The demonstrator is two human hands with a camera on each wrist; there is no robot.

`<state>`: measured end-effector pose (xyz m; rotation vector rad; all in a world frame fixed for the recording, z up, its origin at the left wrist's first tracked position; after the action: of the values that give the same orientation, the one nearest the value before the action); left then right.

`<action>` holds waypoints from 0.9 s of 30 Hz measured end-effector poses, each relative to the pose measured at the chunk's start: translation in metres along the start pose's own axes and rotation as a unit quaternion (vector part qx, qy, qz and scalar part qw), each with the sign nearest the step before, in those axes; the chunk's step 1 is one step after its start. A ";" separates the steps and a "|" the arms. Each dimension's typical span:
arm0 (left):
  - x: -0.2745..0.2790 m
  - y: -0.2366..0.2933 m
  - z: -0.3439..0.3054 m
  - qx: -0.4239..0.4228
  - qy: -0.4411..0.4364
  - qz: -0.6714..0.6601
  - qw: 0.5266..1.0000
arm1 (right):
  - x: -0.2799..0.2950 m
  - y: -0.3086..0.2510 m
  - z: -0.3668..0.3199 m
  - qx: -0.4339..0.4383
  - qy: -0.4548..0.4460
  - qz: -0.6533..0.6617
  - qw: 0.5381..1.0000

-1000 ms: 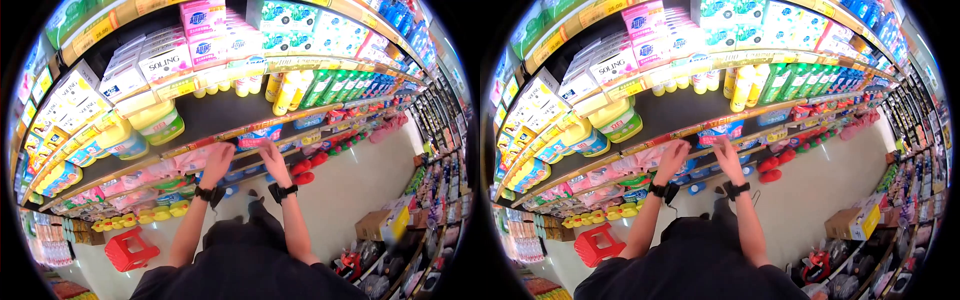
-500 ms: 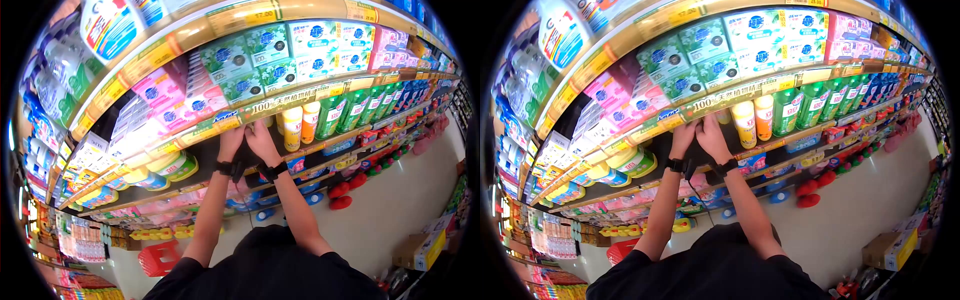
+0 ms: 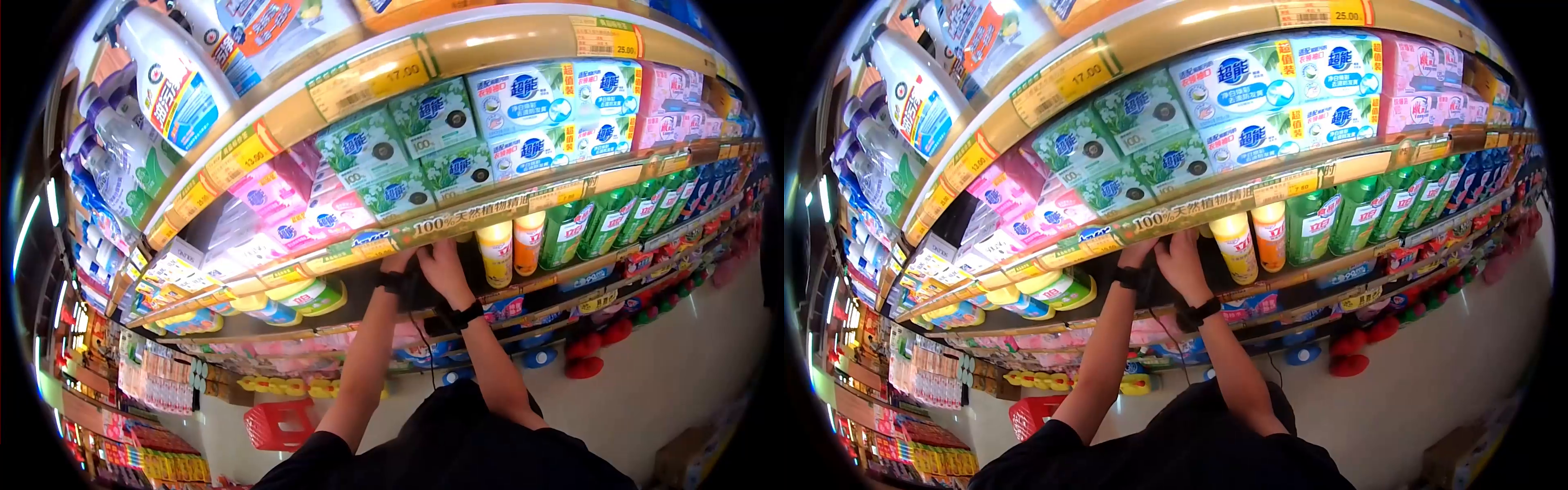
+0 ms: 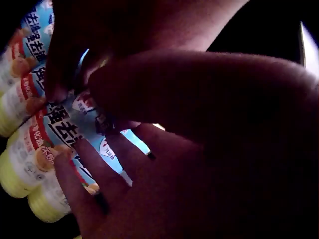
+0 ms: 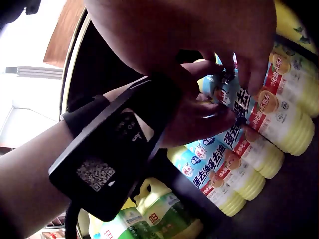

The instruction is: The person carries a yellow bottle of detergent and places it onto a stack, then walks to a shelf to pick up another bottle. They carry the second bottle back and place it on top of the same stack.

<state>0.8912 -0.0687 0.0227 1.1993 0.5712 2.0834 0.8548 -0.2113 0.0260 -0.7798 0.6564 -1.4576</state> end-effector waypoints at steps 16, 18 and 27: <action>0.026 0.086 -0.060 0.084 0.152 -0.041 0.984 | 0.006 0.020 -0.005 -0.042 -0.073 -0.028 0.996; 0.021 0.096 -0.073 0.078 0.180 0.015 0.981 | 0.005 0.029 -0.006 -0.011 -0.054 -0.024 0.998; 0.048 0.126 -0.127 -0.042 0.162 0.083 0.982 | 0.012 -0.029 -0.019 0.066 -0.076 -0.085 0.991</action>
<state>0.7220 -0.1260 0.0712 0.8906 0.5363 2.4422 0.8229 -0.2233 0.0382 -0.8490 0.3811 -1.5622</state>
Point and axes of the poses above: each hand's wrist, its own z-axis towards the middle knuckle, its own x-axis out of the back of the hand, y = z × x, the point moved 4 cm from there along z, towards the middle knuckle, and after that the axes turned 1 degree about -x, right-handed, at the moved point
